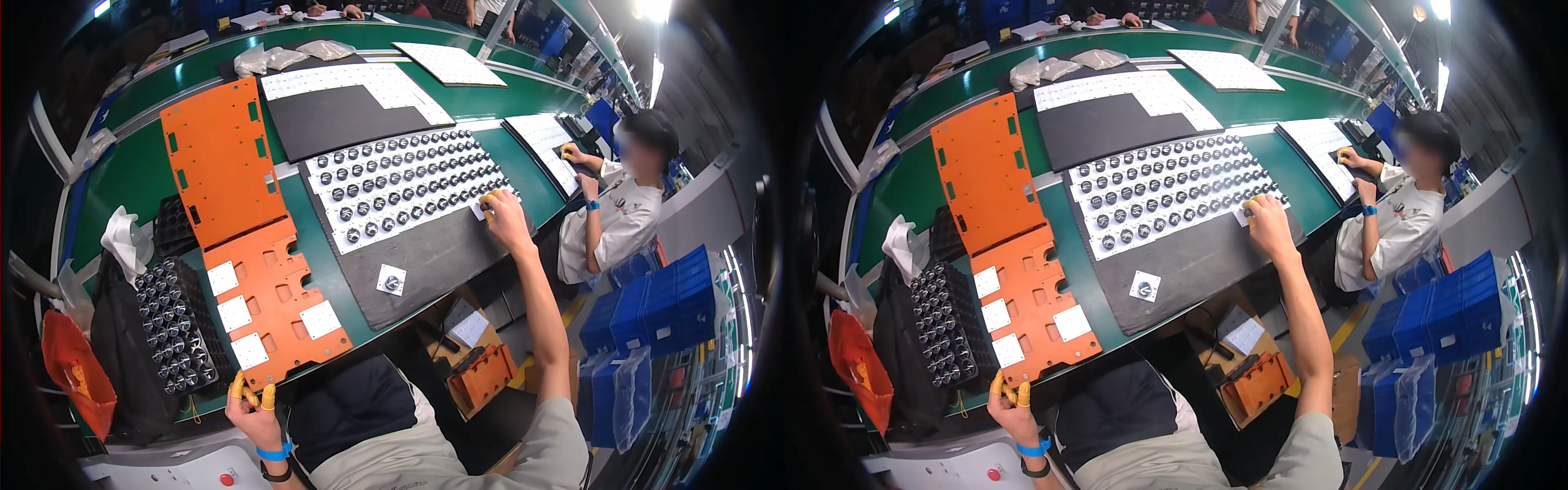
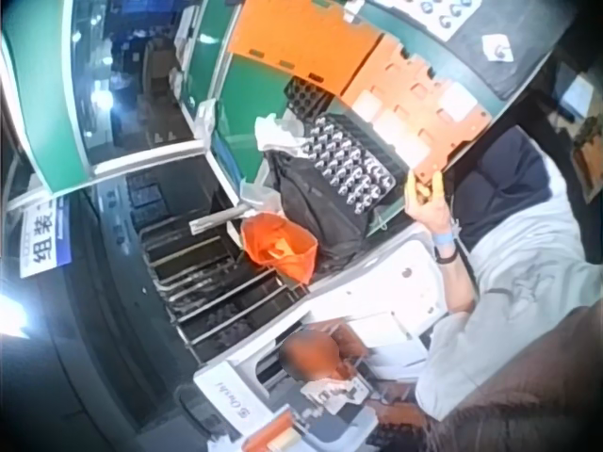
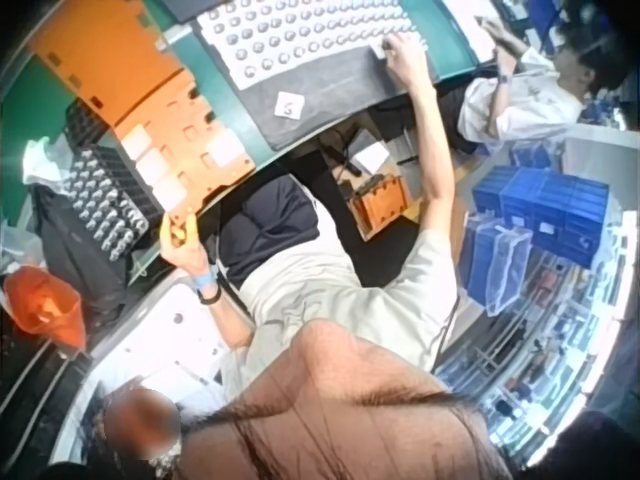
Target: The person places small cylindrical components into an orange fixture, then uses a press machine to secure them. They repeat this process, picking components from a tray and placing them into the fixture before pressing.
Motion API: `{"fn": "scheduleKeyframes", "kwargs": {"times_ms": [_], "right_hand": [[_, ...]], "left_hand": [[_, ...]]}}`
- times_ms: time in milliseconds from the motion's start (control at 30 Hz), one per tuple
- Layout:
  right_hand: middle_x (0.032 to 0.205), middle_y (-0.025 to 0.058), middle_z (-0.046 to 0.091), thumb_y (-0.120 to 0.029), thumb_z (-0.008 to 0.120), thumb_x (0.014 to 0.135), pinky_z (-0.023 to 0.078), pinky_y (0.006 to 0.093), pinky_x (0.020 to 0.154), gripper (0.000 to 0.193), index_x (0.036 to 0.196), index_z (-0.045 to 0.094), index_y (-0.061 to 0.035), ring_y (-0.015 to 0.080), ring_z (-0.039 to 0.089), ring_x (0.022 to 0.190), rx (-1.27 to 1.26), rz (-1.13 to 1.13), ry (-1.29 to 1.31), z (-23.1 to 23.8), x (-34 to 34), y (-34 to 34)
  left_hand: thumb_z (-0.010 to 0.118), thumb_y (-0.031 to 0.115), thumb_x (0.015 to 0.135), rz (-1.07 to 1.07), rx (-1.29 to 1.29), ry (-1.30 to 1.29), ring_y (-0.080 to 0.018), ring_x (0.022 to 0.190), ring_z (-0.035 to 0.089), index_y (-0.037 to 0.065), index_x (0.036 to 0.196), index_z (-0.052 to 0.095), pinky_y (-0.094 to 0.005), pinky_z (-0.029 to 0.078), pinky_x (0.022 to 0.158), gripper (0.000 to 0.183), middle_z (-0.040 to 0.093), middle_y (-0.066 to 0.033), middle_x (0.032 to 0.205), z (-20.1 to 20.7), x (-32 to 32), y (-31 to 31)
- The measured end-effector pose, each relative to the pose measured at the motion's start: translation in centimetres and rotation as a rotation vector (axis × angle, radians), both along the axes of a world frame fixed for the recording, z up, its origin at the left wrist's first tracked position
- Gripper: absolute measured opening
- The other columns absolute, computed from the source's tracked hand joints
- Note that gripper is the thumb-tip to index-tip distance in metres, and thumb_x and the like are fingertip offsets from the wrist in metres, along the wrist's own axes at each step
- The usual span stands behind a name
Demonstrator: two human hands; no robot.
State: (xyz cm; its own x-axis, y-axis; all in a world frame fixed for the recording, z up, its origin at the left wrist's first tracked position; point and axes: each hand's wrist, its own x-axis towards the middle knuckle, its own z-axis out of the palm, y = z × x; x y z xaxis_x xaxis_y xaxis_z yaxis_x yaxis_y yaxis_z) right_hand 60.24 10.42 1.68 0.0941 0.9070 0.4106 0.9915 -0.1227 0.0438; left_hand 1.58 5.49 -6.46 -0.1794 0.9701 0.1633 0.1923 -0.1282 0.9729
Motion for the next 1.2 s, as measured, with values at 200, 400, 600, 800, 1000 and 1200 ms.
{"fn": "scheduleKeyframes", "kwargs": {"times_ms": [200,400,600,800,1000,1200], "right_hand": [[0.105,0.0119,0.064,0.001,0.072,0.073,0.046,0.0421,0.093,0.034,0.106,0.069,-0.0047,0.0313,0.059,0.104,0.161,0.002,-0.070,0.3,-2.8,-0.1],[0.080,0.0093,0.066,-0.014,0.081,0.078,0.052,0.0407,0.072,0.018,0.089,0.069,-0.0067,0.0305,0.065,0.079,0.157,0.263,0.353,1.8,-16.8,-1.0],[0.086,0.0082,0.059,-0.028,0.084,0.074,0.047,0.0395,0.074,0.032,0.089,0.067,-0.0057,0.0288,0.060,0.080,-0.043,0.267,0.301,1.4,-21.9,-1.8],[0.097,0.0122,0.059,-0.010,0.074,0.082,0.052,0.0434,0.080,0.027,0.107,0.066,-0.0061,0.0342,0.062,0.091,-0.096,0.113,0.370,2.0,-16.9,-2.3],[0.111,0.0134,0.062,-0.001,0.065,0.084,0.053,0.0444,0.086,0.034,0.117,0.066,-0.0084,0.0363,0.063,0.100,0.027,-0.035,0.329,0.7,-8.9,-3.5],[0.104,0.0131,0.064,-0.012,0.075,0.079,0.050,0.0409,0.087,0.029,0.106,0.069,-0.0019,0.0332,0.061,0.099,0.036,-0.103,0.345,0.6,-7.2,-3.6]], "left_hand": [[0.087,0.017,0.081,0.001,0.032,0.047,-0.0051,0.074,0.048,-0.008,0.122,0.064,-0.0182,0.037,0.052,0.053,0.057,-0.0041,0.101,0.5,0.3,0.0],[0.088,0.017,0.080,-0.008,-0.017,0.062,-0.0054,0.073,0.047,-0.008,0.121,0.065,-0.0185,0.037,0.052,0.054,0.055,-0.0035,0.099,0.5,-0.2,-0.2],[0.088,0.016,0.078,-0.002,-0.023,0.062,-0.0052,0.068,0.040,-0.008,0.120,0.065,-0.0183,0.034,0.050,0.054,0.051,-0.0023,0.094,0.4,-0.2,-0.1],[0.087,0.018,0.080,0.012,0.008,0.068,-0.0052,0.068,0.042,-0.008,0.121,0.065,-0.0188,0.034,0.050,0.053,0.052,-0.0029,0.095,0.1,-0.1,-0.1],[0.086,0.019,0.082,0.009,0.033,0.040,-0.0055,0.071,0.045,-0.008,0.122,0.064,-0.0189,0.035,0.051,0.053,0.055,-0.0042,0.100,-0.1,0.2,0.0],[0.086,0.019,0.082,0.007,0.019,0.053,-0.0060,0.073,0.046,-0.008,0.123,0.064,-0.0191,0.036,0.052,0.053,0.056,-0.0042,0.102,0.0,0.0,-0.1]]}}
